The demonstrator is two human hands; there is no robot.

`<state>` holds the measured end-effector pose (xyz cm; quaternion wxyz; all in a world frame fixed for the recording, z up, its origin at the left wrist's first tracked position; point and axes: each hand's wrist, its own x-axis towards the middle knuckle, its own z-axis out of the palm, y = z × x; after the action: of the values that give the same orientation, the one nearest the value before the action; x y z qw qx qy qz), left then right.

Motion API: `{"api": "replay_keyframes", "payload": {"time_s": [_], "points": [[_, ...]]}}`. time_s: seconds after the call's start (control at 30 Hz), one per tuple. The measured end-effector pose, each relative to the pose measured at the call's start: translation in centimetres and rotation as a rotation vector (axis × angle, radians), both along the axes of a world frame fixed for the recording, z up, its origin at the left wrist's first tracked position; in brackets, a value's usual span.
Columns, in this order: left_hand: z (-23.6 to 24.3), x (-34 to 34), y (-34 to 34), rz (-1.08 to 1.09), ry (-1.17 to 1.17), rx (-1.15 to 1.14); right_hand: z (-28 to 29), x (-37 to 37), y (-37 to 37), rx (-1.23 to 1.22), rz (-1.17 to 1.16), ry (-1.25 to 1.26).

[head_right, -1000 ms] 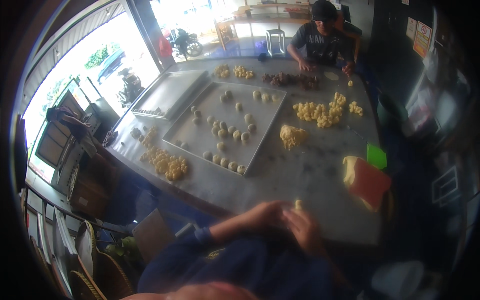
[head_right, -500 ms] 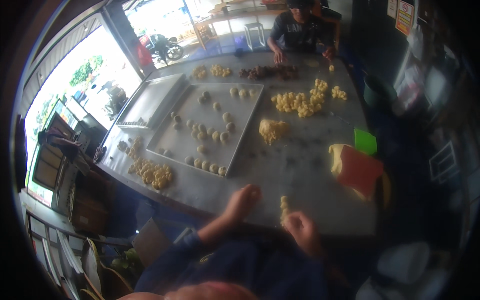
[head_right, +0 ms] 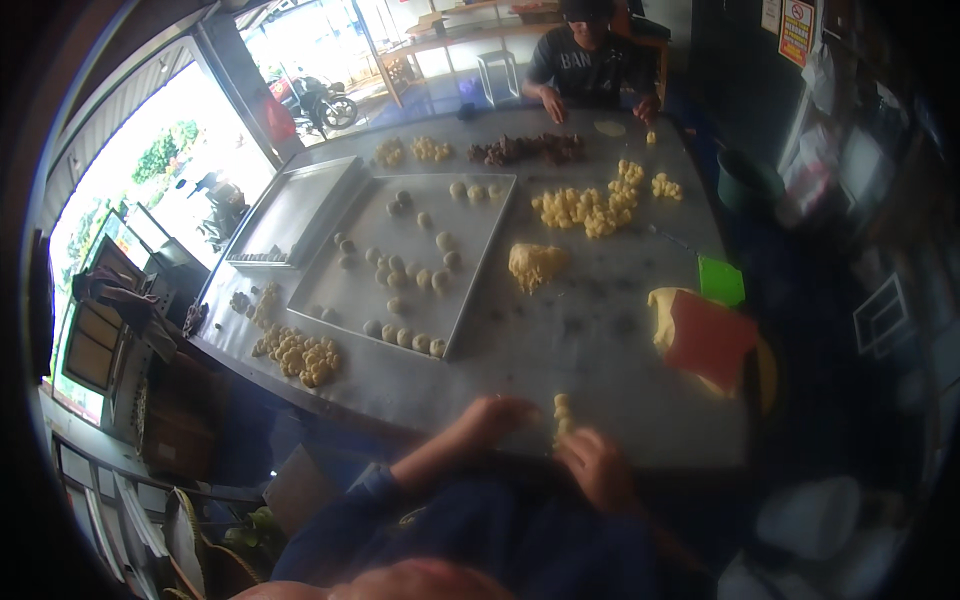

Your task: The person rolls and braids small pieces of dough on a metal table, then picks up larger portions of dough to divide and shape them.

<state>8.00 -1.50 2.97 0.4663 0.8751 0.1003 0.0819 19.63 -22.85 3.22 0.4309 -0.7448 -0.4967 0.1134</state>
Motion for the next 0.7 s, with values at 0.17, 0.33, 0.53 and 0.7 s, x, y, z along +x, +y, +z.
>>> {"api": "replay_keyframes", "payload": {"time_s": [0.17, 0.33, 0.53, 0.7], "points": [[3.3, -0.4, -2.4, -0.066, 0.028, -0.353, 2.2, -0.4, 2.8, 0.233, 0.085, -0.264], [2.2, 0.2, -2.3, -0.011, -0.139, -0.300, 0.9, 0.1, 3.4, 0.239, -0.014, -0.280], [1.2, 0.0, -1.2, 0.256, -0.210, 0.105, -0.3, 1.3, 3.0, 0.271, 0.086, 1.199], [-1.2, -2.1, 1.4, 0.473, -0.184, 0.088, -0.8, 5.7, 2.6, 0.199, -0.062, 0.232]]}}
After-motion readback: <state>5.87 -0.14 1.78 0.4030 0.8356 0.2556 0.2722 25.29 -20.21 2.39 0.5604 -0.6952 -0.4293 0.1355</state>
